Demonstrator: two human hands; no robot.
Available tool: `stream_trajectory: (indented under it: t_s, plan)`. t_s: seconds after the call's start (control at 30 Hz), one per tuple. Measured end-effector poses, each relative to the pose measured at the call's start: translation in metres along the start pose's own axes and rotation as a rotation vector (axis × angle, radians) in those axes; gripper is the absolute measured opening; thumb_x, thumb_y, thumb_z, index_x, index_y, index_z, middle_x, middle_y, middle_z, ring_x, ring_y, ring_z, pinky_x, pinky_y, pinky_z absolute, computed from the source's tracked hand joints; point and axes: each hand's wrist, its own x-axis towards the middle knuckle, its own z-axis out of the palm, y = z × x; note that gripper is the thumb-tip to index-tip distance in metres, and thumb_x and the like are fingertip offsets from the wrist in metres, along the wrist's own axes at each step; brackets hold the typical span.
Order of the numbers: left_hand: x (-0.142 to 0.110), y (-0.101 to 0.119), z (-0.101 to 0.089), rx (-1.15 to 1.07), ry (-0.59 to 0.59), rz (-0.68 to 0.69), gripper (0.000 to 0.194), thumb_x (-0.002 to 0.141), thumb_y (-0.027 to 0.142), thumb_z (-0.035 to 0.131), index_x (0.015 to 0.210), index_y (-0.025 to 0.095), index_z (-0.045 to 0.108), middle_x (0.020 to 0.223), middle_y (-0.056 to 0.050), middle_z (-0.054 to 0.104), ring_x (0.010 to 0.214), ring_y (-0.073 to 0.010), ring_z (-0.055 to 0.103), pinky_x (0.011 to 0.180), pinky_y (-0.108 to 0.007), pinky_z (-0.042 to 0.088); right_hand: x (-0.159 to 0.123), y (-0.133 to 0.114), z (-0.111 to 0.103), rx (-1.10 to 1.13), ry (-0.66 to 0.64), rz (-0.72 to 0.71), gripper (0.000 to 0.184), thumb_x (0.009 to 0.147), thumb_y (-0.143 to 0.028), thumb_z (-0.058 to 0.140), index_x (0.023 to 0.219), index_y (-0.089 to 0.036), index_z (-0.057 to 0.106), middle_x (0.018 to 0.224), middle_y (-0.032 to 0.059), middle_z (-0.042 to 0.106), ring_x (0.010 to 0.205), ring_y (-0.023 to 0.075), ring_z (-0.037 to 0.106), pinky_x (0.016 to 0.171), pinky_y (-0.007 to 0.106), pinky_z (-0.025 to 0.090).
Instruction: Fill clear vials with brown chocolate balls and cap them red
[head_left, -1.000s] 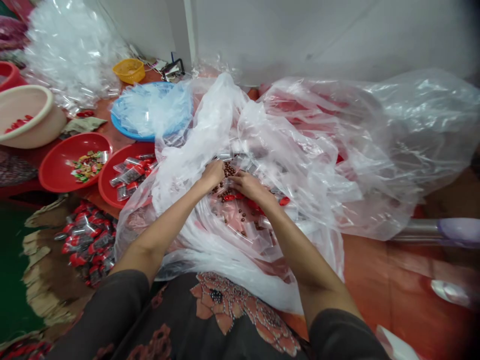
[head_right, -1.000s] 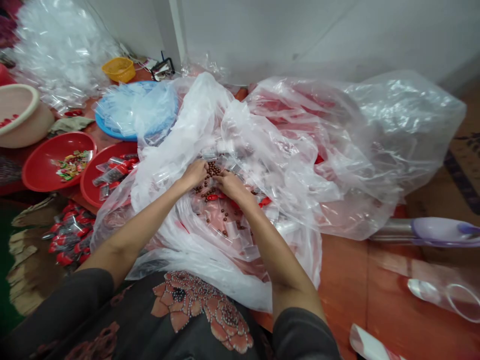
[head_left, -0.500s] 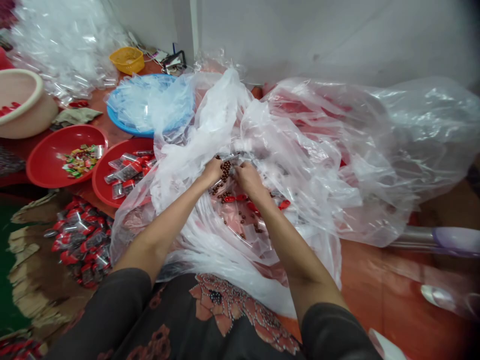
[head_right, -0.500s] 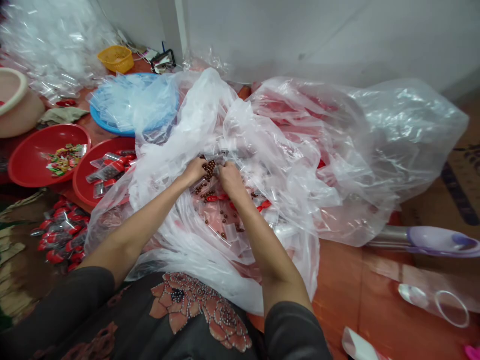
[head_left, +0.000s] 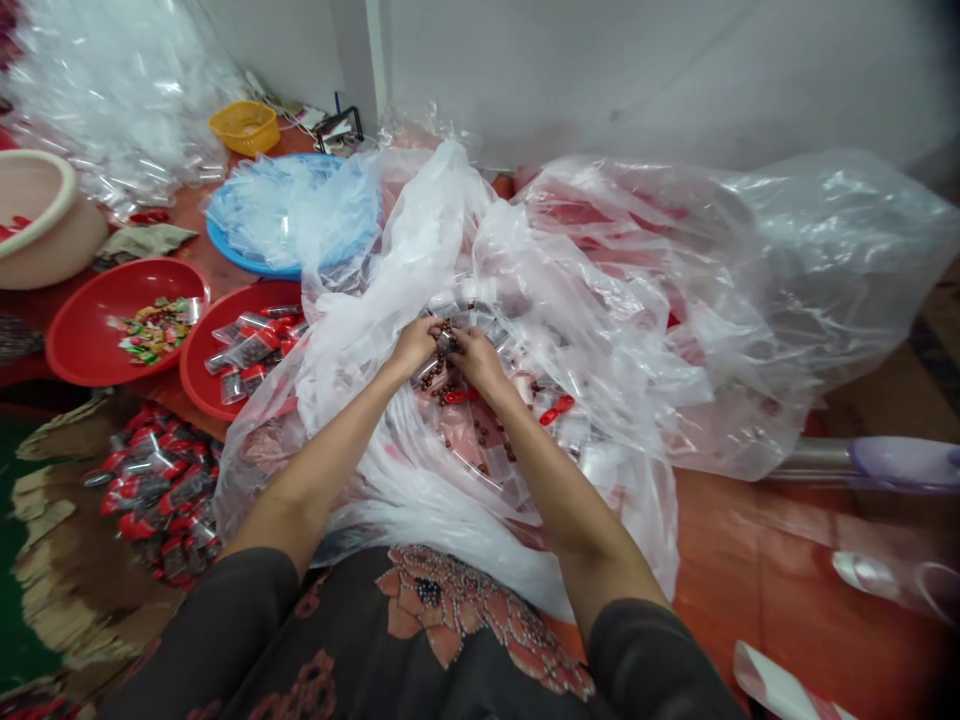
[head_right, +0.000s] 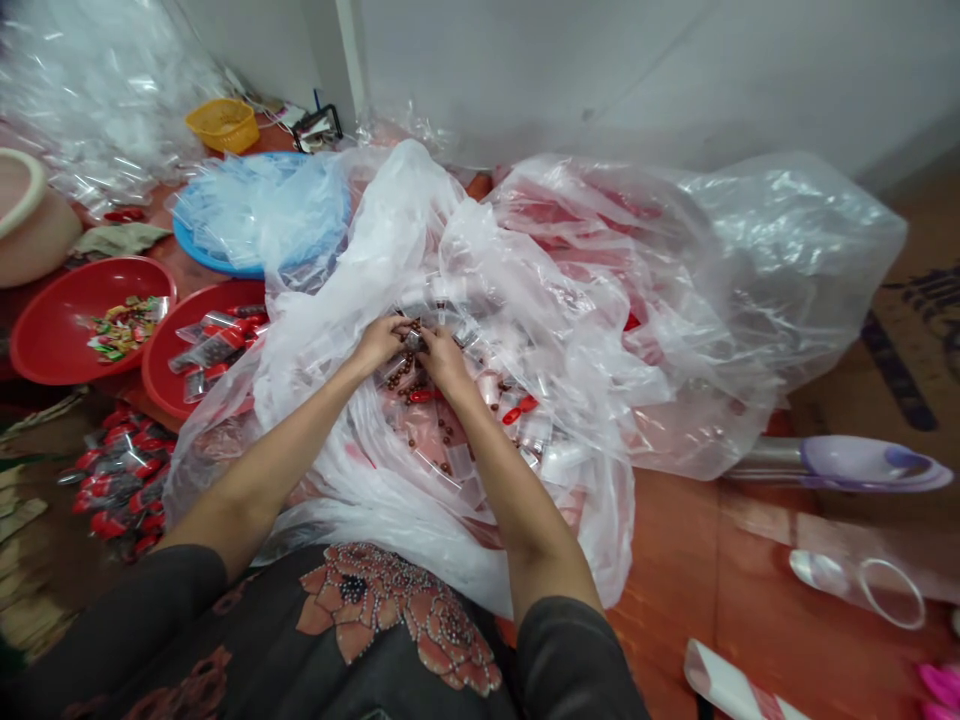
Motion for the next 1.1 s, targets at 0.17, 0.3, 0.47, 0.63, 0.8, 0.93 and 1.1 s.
stream_trajectory:
  t_s: [0.17,0.3,0.47,0.63,0.8,0.93,1.1]
  plan:
    - [-0.019,0.018,-0.005,-0.201,0.002,0.041,0.067,0.059,-0.002,0.059,0.125,0.01,0.068,0.106,-0.008,0.073,0.094,-0.0195,0.067,0.089,-0.028,0.052,-0.021,0.005,0.006,0.352,0.188,0.082,0.047,0.078,-0.026,0.067,0.125,-0.018,0.064,0.12,0.0091,0.06,0.104,0.0207,0.061,0.095,0.036,0.05]
    - [-0.045,0.037,-0.007,-0.313,0.024,0.121,0.055,0.069,0.006,0.064,0.123,0.012,0.07,0.114,-0.008,0.072,0.104,-0.0201,0.066,0.096,-0.03,0.05,-0.044,-0.005,0.0,0.566,0.298,0.135,0.053,0.079,-0.038,0.068,0.127,-0.017,0.062,0.122,0.0099,0.063,0.098,0.019,0.064,0.091,0.034,0.052]
    - [-0.083,0.055,0.001,-0.556,-0.242,0.056,0.05,0.076,0.021,0.071,0.125,0.013,0.068,0.11,-0.01,0.074,0.096,-0.0211,0.07,0.089,-0.033,0.055,-0.077,-0.03,-0.018,0.715,0.312,0.181,0.055,0.082,-0.047,0.064,0.129,-0.019,0.058,0.116,0.0087,0.069,0.098,0.0201,0.065,0.087,0.034,0.055]
    - [-0.109,0.062,0.008,-0.769,-0.316,0.044,0.058,0.07,0.037,0.083,0.121,0.013,0.068,0.119,-0.012,0.072,0.102,-0.0251,0.07,0.084,-0.032,0.058,-0.107,-0.047,-0.029,0.822,0.332,0.161,0.056,0.081,-0.045,0.066,0.13,-0.021,0.056,0.12,0.0083,0.066,0.095,0.0191,0.064,0.086,0.034,0.056]
    - [-0.129,0.071,0.0,-0.795,-0.336,0.02,0.056,0.068,0.04,0.085,0.115,0.013,0.072,0.114,-0.012,0.074,0.101,-0.0258,0.071,0.083,-0.031,0.058,-0.136,-0.051,-0.04,0.794,0.331,0.103,0.087,0.075,-0.048,0.078,0.152,-0.034,0.037,0.124,0.0056,0.057,0.08,0.0132,0.06,0.079,0.033,0.057]
    - [-0.145,0.078,-0.005,-0.832,-0.391,-0.04,0.047,0.069,0.035,0.084,0.109,0.012,0.075,0.106,-0.011,0.076,0.091,-0.0223,0.073,0.083,-0.032,0.059,-0.154,-0.053,-0.052,0.725,0.366,0.01,0.086,0.073,-0.049,0.082,0.149,-0.043,0.041,0.129,0.0056,0.051,0.083,0.0143,0.059,0.079,0.038,0.059]
    - [-0.158,0.078,-0.002,-0.741,-0.435,-0.053,0.048,0.07,0.025,0.08,0.116,0.014,0.074,0.107,-0.009,0.076,0.088,-0.0191,0.072,0.083,-0.03,0.058,-0.166,-0.052,-0.05,0.719,0.32,-0.033,0.075,0.075,-0.05,0.081,0.144,-0.042,0.05,0.129,0.0065,0.052,0.091,0.0175,0.062,0.079,0.039,0.062]
